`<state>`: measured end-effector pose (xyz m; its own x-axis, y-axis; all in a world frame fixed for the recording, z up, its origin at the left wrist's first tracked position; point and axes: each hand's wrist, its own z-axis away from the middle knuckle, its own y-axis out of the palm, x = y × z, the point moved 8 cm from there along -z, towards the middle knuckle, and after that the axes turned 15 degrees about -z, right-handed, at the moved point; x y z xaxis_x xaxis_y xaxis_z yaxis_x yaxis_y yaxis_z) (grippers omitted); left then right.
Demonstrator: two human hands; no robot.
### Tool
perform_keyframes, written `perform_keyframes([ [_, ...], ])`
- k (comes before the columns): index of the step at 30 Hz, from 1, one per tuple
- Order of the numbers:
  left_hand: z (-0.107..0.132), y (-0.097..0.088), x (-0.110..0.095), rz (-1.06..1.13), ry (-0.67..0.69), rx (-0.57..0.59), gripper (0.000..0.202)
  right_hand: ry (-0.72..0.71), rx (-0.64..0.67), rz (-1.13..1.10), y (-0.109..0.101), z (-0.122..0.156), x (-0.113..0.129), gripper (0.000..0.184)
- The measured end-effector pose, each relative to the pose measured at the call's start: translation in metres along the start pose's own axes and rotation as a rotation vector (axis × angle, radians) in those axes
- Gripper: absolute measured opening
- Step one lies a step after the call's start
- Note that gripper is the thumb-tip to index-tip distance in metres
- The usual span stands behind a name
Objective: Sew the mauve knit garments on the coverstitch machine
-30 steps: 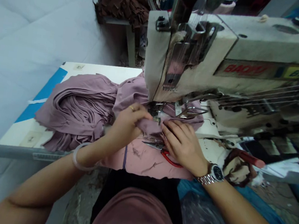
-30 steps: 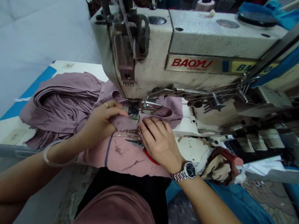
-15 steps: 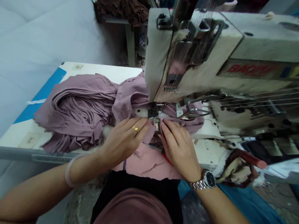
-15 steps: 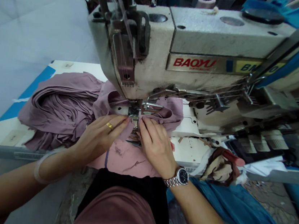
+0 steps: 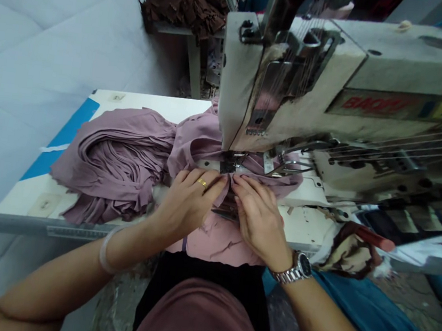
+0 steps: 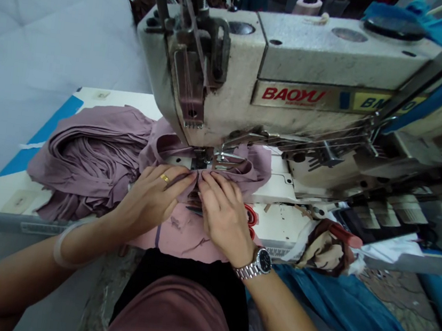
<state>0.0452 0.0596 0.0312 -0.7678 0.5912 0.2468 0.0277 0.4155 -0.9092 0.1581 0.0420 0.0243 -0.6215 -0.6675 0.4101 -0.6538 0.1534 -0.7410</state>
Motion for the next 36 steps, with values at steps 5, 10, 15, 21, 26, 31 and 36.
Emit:
perform_keyframes([
  [5, -0.002, -0.002, -0.002, -0.025, -0.023, -0.007, 0.039, -0.061, 0.106, 0.192, 0.006, -0.007, 0.012, 0.032],
  [10, -0.002, -0.001, -0.007, 0.013, -0.005, -0.036, 0.041, -0.074, 0.148, 0.294, 0.004, -0.015, 0.020, 0.030],
  [15, -0.002, 0.000, -0.005, -0.006, 0.010, -0.035, 0.039, -0.039, 0.123, 0.201, 0.003, -0.013, 0.011, 0.031],
  [21, -0.007, 0.002, -0.003, -0.028, 0.014, -0.007, 0.041, -0.001, 0.086, 0.157, 0.003, -0.013, -0.001, 0.037],
  [26, -0.011, 0.002, -0.002, -0.002, -0.001, -0.018, 0.037, -0.005, 0.095, 0.218, 0.005, -0.017, -0.001, 0.038],
  [31, -0.013, 0.000, 0.001, 0.016, -0.001, -0.069, 0.035, -0.015, 0.087, 0.194, 0.005, -0.019, -0.003, 0.039],
  [36, -0.005, -0.008, 0.003, 0.096, 0.111, -0.174, 0.023, -0.069, -0.034, 0.033, -0.007, -0.013, 0.001, 0.027],
])
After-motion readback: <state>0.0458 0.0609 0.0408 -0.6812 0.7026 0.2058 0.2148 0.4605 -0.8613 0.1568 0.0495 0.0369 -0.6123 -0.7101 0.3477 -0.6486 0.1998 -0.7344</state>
